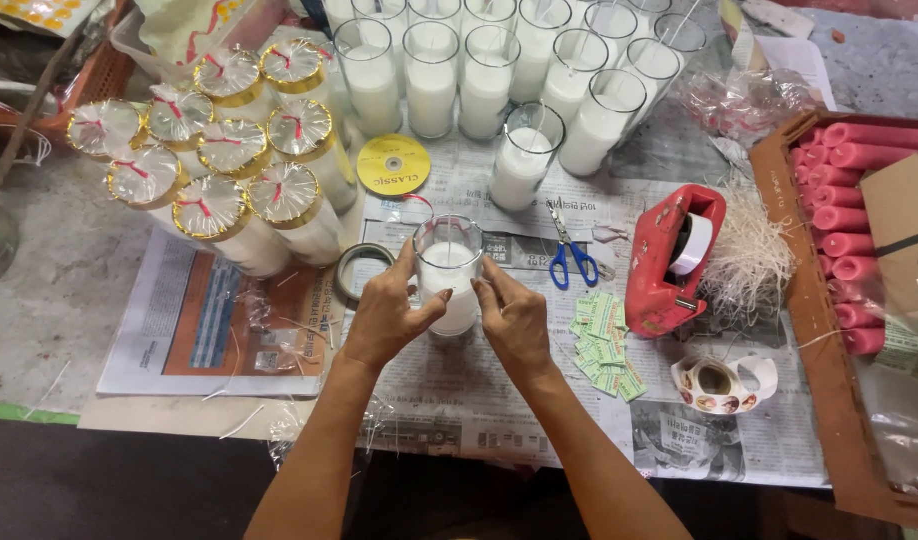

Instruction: Wrapping glass candles in plastic sleeves and adding decorative gold rings to the top.

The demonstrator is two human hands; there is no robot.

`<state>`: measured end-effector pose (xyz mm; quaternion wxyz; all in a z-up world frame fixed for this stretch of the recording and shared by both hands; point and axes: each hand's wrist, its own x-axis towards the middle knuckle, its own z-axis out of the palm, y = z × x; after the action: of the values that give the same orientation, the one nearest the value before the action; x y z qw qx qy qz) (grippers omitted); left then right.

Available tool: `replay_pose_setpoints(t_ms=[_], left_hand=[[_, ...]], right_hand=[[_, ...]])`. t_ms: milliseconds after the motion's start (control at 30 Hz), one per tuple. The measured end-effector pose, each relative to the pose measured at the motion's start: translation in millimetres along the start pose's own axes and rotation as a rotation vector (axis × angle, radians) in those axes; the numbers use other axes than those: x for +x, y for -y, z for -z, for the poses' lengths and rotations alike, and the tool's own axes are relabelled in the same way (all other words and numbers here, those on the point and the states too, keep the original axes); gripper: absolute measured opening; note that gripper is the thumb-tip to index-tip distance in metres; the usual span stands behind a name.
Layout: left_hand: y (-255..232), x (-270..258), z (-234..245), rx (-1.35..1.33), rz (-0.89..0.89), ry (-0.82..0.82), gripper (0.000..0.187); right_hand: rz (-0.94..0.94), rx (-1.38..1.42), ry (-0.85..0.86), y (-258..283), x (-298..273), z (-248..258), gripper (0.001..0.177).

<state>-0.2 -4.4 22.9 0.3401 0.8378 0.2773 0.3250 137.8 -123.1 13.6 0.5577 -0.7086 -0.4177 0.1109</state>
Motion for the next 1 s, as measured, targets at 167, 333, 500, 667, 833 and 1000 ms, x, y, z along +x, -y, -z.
replay_pose_setpoints(t_ms=[167,333,500,667,833,1000], left_hand=[[-17,2,7,-0.04,0.016,-0.008,0.085],[-10,0,-1,-0.064,0.046,-0.021,0.087],[-12,1,-3,-0.068,0.047,-0.033,0.088],[-2,1,0,-0.095,0.037,-0.012,0.086],[-11,0,3,-0.119,0.052,-0.015,0.089],[-1,1,3,-0.152,0.043,0.007,0.086]], right_hand=[[-0.005,0.003,0.004,4,-1,-1,0.039],[-0.035,0.009,0.0,2,-3,-2,0.039],[-0.061,0.046,-0.011,0,-4,-2,0.04],[-0.064,0.052,-0.012,3,-1,-2,0.04],[-0.067,0.051,-0.002,8,-3,-2,0.04],[-0.069,0.045,0.0,8,-3,-3,0.04]])
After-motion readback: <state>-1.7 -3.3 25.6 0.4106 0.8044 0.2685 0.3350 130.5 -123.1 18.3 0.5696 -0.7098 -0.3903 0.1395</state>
